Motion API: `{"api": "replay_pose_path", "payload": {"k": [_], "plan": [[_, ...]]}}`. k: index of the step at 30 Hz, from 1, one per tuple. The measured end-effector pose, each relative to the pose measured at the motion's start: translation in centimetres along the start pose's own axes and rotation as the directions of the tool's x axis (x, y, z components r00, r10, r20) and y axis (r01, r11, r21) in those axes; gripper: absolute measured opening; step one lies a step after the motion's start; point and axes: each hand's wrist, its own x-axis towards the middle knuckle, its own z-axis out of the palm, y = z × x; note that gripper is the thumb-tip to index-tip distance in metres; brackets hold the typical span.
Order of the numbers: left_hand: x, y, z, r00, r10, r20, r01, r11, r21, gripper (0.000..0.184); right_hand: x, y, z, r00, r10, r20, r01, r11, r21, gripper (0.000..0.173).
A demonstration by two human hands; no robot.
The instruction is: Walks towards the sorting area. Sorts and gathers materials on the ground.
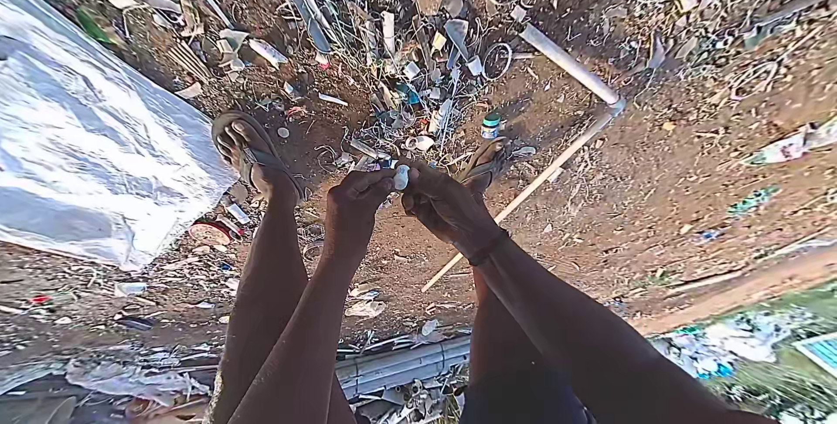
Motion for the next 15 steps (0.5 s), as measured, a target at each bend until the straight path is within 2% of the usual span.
{"api": "replay_pose_path", "payload": {"k": [10,15], "plan": [[0.3,-0.4,0.7,1.0,-0.008,-0.008,0.008,0.998,0.055,0.015,-0.4,0.0,0.1,0.993,0.055,-0.107,-0.055,0.998,0.006,0.019],[0.4,-0.7,1.1,1.0,0.026,0.012,-0.027,0.995,0.097,0.02,-0.9,-0.4,0.0,0.986,-0.057,-0.158,0.045,0.996,-0.081,0.015]]}}
